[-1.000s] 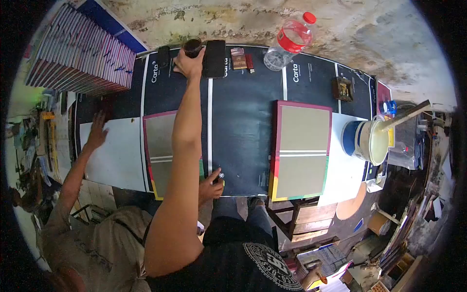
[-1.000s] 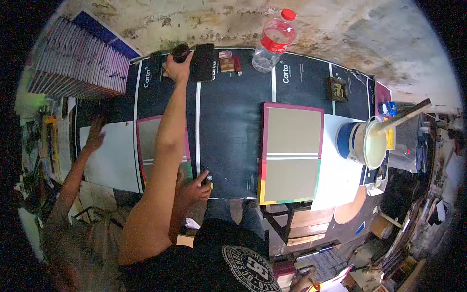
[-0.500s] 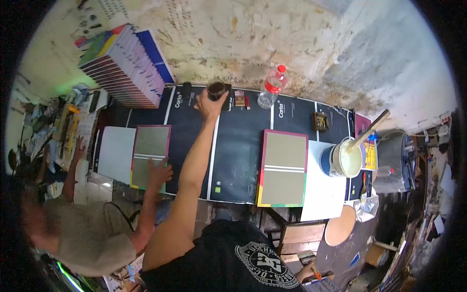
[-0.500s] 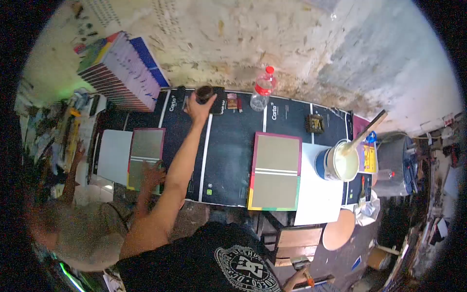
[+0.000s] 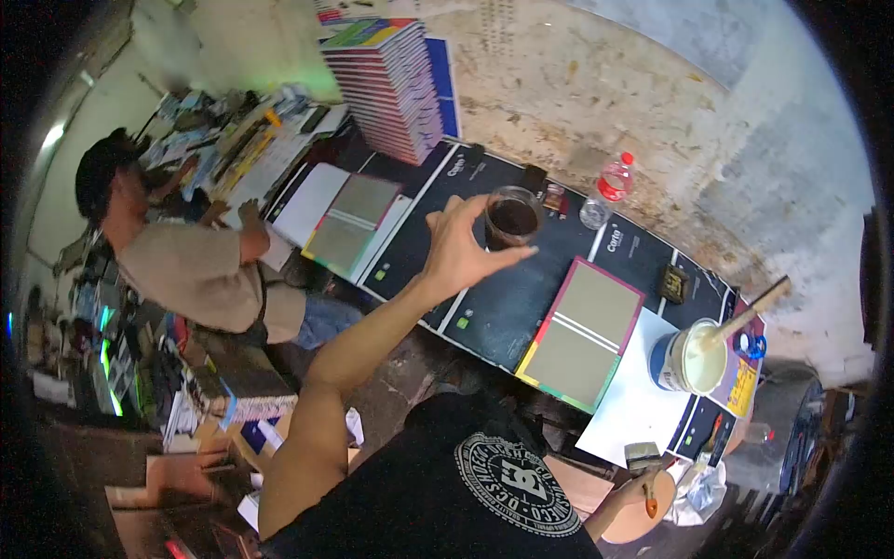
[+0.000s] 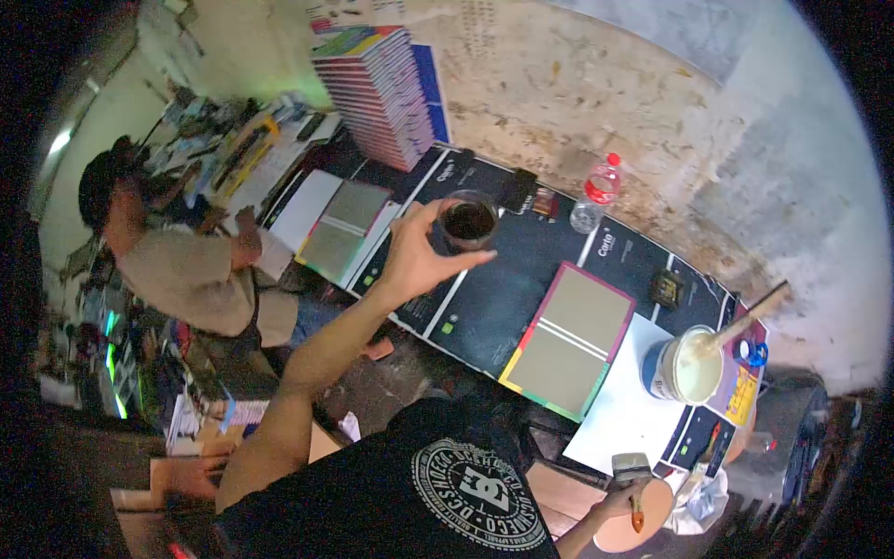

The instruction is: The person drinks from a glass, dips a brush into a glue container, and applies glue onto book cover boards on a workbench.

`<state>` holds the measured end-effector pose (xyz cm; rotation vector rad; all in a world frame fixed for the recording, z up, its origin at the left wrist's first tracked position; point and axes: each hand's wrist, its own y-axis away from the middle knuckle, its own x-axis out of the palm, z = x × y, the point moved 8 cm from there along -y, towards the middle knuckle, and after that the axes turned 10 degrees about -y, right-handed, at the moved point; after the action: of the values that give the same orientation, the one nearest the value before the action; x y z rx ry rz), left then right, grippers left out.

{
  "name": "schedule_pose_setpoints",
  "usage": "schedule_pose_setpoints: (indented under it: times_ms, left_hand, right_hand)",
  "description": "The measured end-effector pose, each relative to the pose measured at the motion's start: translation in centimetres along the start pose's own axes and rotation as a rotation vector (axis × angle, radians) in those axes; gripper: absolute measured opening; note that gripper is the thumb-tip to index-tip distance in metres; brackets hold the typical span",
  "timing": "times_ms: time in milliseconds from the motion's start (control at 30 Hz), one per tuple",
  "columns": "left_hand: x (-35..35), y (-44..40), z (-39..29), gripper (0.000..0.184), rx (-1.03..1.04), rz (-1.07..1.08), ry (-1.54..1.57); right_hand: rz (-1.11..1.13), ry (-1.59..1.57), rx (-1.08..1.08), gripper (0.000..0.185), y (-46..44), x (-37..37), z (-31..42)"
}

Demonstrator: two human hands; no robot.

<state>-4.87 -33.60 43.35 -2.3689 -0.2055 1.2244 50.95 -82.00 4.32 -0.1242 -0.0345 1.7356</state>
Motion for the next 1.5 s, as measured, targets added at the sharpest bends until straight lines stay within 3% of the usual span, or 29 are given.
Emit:
schedule_pose_setpoints:
  times_ms: [133, 200, 433, 533, 700, 833, 933, 1033, 1133, 1500]
  left_hand:
    - [-6.9, 3.4, -4.9, 0.069, 0.110, 0.172, 0.048]
    - [-9.8, 5.0, -7.2, 0.070, 0.209, 0.209, 0.062]
    - [-15.9, 9.0, -11.6, 0.068, 0.242, 0.347, 0.175]
    - [-17.8, 9.1, -13.5, 0.057, 0.267, 0.341, 0.140]
    - [-18.4, 10.3, -15.0, 0.027, 0.258, 0.127, -0.005]
    - [-19.1, 10.6, -15.8, 0.018, 0.237, 0.062, 0.010]
    - [-19.1, 11.1, -16.5, 0.014, 0.256, -0.115, -0.002]
    - [-19.3, 11.1, -17.4, 0.020, 0.219, -0.140, -0.001]
    - [-19.7, 11.1, -18.2, 0.024, 0.268, -0.032, -0.063]
    - [-18.2, 11.1, -19.8, 0.015, 0.340, -0.110, 0.022]
  right_hand:
    - [0.068, -0.022, 0.035, 0.050, -1.2, 6.0, 6.0]
    - [0.115, -0.036, 0.062, 0.049, -2.2, 8.0, 6.2]
    - [0.245, 0.022, 0.239, 0.049, -3.4, 13.0, 2.7]
    - [0.306, -0.240, 0.166, 0.046, -0.2, 15.9, 6.5]
    - [0.362, -0.159, 0.131, 0.043, 0.9, 16.8, 7.7]
    - [0.349, -0.031, 0.181, 0.038, -0.8, 15.0, 3.8]
    - [0.311, -0.072, 0.132, 0.035, 1.9, 15.9, 8.5]
    - [0.423, -0.085, 0.136, 0.033, -0.7, 13.9, 3.4]
    - [0.425, -0.092, 0.177, 0.042, -2.0, 12.4, 1.0]
    - [0.451, -0.164, 0.371, 0.082, -5.0, 8.0, -5.1]
